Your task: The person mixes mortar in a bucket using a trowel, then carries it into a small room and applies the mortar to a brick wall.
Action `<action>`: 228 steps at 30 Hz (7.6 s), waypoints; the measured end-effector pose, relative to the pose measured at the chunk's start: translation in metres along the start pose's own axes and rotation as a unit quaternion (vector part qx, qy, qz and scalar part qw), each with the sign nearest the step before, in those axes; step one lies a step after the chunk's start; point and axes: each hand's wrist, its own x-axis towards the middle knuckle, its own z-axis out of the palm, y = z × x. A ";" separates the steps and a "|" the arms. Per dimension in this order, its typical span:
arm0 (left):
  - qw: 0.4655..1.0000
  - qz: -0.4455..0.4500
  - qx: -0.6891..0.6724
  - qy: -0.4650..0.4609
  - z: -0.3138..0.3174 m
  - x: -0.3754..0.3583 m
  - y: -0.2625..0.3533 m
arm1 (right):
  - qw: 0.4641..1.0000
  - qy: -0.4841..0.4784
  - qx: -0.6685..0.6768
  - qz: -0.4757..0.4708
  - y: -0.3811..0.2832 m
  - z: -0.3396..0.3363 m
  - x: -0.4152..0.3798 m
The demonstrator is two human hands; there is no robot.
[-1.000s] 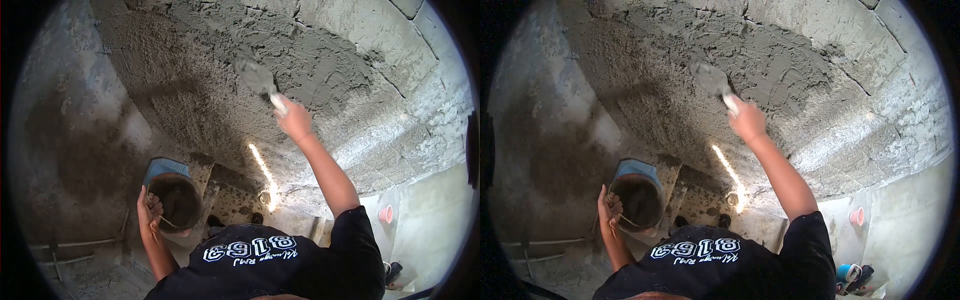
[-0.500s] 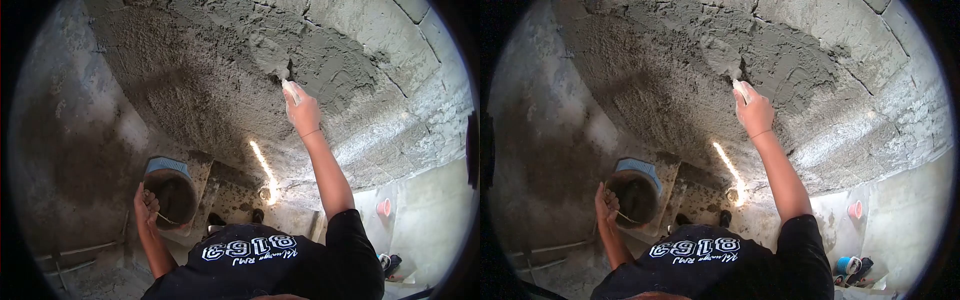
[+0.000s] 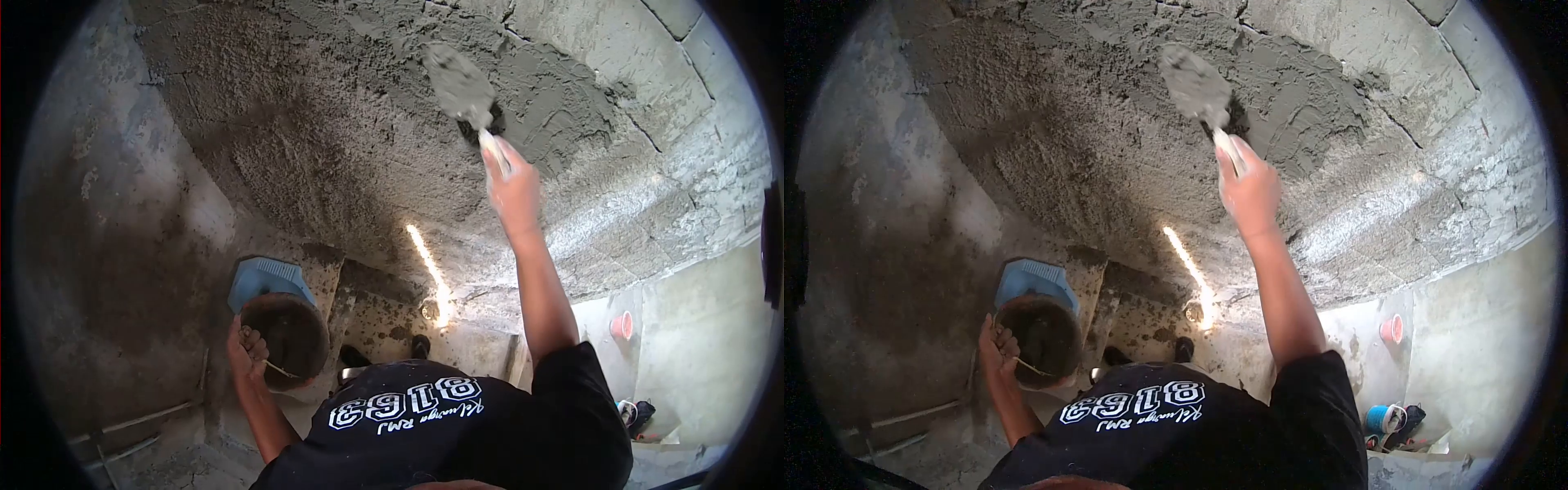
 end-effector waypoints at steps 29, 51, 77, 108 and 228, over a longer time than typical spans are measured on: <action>1.000 -0.004 0.008 -0.005 0.003 -0.002 0.016 | 0.993 -0.035 -0.089 0.076 0.057 -0.002 -0.044; 0.998 0.023 0.040 0.047 -0.017 -0.013 0.004 | 0.997 -0.033 -0.015 0.061 0.004 -0.008 -0.029; 0.941 0.221 0.029 0.253 0.002 -0.150 0.030 | 0.850 -0.289 0.334 0.288 0.088 -0.015 -0.069; 0.972 0.036 0.217 0.089 -0.008 0.037 0.311 | 0.971 -0.018 -0.140 0.195 -0.007 0.079 -0.075; 0.550 0.331 -0.485 0.593 -0.258 -0.464 -0.319 | 0.207 -0.957 0.134 -0.152 -0.379 0.146 -0.601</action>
